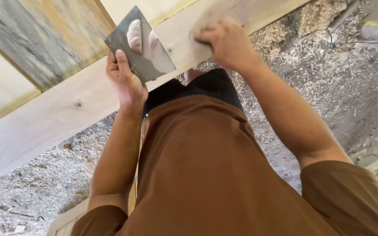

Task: Applying and smoothing wood putty onto a wooden door panel using scrapers.

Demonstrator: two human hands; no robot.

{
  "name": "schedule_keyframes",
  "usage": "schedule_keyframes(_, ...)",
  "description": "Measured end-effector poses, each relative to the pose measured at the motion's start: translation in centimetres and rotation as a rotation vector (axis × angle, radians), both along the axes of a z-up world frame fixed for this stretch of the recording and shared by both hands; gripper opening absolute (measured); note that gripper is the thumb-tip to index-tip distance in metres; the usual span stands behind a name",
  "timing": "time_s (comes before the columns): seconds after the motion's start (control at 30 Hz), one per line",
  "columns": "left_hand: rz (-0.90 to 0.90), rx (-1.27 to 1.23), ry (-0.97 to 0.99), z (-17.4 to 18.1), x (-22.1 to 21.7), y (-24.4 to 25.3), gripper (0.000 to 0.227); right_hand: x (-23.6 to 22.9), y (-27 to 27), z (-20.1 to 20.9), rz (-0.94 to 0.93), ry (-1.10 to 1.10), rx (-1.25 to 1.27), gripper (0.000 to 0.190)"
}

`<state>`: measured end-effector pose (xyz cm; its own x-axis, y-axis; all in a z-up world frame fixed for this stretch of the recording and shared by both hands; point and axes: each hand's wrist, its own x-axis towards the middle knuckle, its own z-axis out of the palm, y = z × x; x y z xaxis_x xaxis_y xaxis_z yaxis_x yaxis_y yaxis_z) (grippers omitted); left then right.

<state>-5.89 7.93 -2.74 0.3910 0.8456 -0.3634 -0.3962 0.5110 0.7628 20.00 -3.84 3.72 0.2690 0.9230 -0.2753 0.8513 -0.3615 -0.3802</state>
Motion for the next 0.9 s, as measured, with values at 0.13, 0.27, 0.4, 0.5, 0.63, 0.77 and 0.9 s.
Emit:
schedule_keyframes(0.13,0.003,-0.056,0.031,-1.6,0.4,-1.3,0.029,-1.0,-2.2,2.1,0.086,0.151,-0.148,0.031)
schedule_keyframes(0.27,0.019,-0.095,0.064,-0.3,3.4,-2.6,0.027,-6.1,-3.9,4.5,0.126,0.440,0.630,0.033)
schedule_keyframes(0.4,-0.103,-0.205,-0.140,3.6,4.8,-3.1,0.030,-6.9,-4.7,6.8,0.263,0.239,0.783,0.020)
schedule_keyframes(0.5,-0.188,-0.248,-0.251,7.1,4.9,-2.2,0.032,-3.8,-6.1,4.6,0.290,0.171,0.820,0.014)
schedule_keyframes(0.63,-0.298,-0.237,-0.302,10.0,4.5,-2.3,0.035,1.1,-9.0,1.8,0.198,0.050,0.683,0.018)
schedule_keyframes(0.77,-0.258,-0.172,-0.302,8.0,5.2,-2.8,0.032,-2.3,-8.2,7.4,0.061,0.148,0.826,0.021)
schedule_keyframes(0.9,-0.222,-0.164,-0.318,9.3,6.3,-2.8,0.030,-5.2,-7.2,9.4,0.345,0.239,0.914,0.017)
